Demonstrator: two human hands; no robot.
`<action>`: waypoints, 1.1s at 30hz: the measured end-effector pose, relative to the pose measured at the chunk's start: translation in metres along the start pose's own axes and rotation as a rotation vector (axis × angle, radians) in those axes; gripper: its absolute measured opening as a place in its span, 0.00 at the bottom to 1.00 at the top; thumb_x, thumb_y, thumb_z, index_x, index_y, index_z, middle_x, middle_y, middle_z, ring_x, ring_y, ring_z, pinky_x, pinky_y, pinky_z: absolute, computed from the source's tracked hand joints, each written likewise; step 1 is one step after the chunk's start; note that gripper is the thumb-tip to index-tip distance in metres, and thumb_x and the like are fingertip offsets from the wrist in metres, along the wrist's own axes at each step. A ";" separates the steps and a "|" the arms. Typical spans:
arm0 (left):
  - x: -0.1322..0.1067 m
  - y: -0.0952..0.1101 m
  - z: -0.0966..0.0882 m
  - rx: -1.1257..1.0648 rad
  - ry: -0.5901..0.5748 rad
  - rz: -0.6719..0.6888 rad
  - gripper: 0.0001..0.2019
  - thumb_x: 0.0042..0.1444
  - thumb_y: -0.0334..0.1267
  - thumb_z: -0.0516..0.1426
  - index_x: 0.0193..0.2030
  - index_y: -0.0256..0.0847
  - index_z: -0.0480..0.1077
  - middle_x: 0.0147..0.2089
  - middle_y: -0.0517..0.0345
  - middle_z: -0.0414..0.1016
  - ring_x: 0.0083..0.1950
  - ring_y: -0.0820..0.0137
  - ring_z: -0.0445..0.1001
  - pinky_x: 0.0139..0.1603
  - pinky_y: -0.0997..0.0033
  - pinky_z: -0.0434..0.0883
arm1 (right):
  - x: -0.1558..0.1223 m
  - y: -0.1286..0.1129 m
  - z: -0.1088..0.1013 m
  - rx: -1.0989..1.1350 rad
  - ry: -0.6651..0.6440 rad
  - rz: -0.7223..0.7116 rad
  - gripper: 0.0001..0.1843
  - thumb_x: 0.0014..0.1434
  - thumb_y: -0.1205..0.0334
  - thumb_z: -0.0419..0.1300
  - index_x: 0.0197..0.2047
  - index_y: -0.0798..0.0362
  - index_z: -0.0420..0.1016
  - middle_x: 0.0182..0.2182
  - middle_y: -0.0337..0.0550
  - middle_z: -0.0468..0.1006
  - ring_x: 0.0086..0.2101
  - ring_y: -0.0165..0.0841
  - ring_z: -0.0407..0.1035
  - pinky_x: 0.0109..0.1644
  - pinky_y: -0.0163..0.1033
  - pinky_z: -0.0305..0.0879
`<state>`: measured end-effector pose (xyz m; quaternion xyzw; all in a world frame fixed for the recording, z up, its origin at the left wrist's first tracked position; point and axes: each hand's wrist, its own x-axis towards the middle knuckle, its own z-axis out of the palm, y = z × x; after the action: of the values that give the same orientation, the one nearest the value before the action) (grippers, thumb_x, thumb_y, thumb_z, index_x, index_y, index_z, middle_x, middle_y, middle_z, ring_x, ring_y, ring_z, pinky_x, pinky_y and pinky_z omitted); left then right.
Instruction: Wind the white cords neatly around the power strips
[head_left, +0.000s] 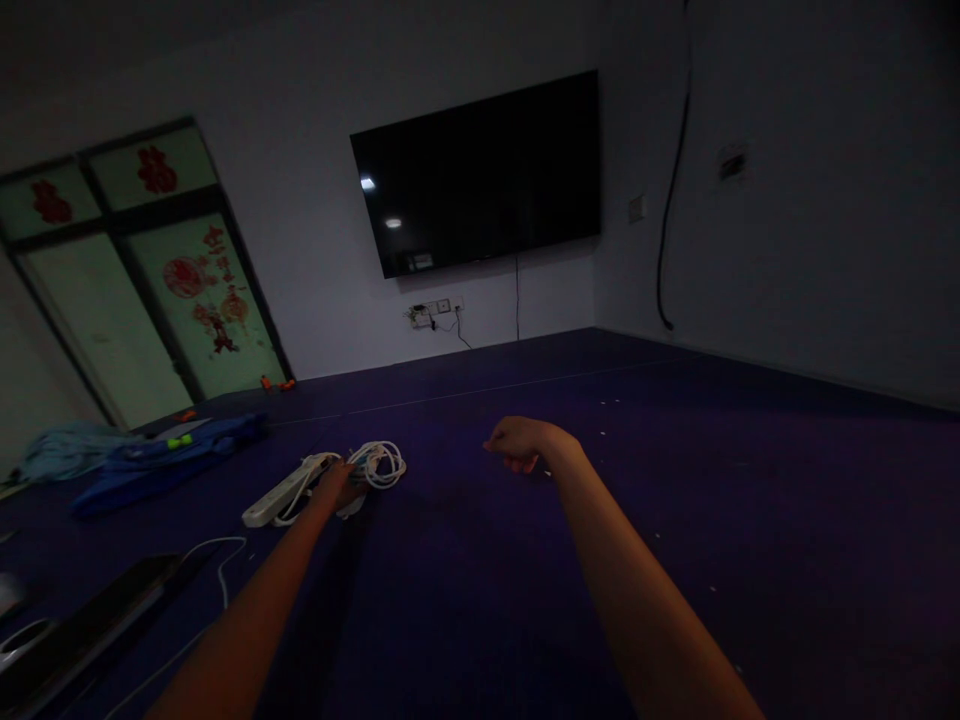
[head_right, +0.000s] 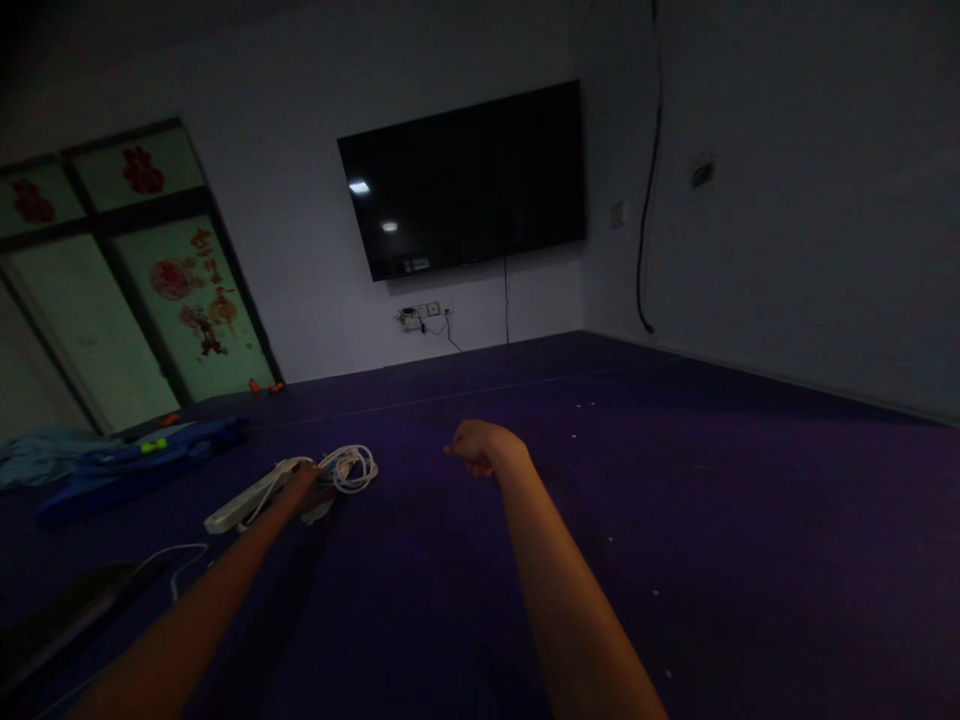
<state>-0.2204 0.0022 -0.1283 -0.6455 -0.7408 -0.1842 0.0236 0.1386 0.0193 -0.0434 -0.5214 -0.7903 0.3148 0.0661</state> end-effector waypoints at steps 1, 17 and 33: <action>0.000 0.000 -0.003 0.005 0.020 -0.009 0.16 0.42 0.45 0.60 0.38 0.38 0.75 0.45 0.44 0.75 0.51 0.53 0.70 0.50 0.62 0.64 | 0.000 0.000 0.000 0.000 0.000 -0.004 0.15 0.63 0.58 0.49 0.40 0.61 0.72 0.18 0.39 0.69 0.17 0.26 0.63 0.26 0.35 0.65; -0.019 0.138 -0.042 -0.357 0.607 0.029 0.27 0.56 0.56 0.46 0.12 0.41 0.54 0.14 0.63 0.53 0.20 0.75 0.53 0.25 0.71 0.50 | 0.010 -0.002 -0.003 -0.148 0.366 -0.194 0.20 0.61 0.52 0.52 0.25 0.57 0.74 0.21 0.44 0.73 0.22 0.28 0.65 0.26 0.31 0.55; -0.011 0.201 -0.053 -1.340 0.311 0.063 0.14 0.58 0.37 0.51 0.49 0.38 0.69 0.26 0.61 0.72 0.25 0.75 0.67 0.29 0.76 0.63 | 0.006 -0.018 -0.003 0.087 0.793 -0.433 0.24 0.65 0.57 0.40 0.46 0.56 0.74 0.35 0.49 0.78 0.37 0.34 0.71 0.43 0.35 0.61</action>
<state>-0.0357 -0.0049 -0.0335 -0.5081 -0.4360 -0.6922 -0.2694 0.1234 0.0209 -0.0319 -0.4211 -0.7808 0.1026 0.4500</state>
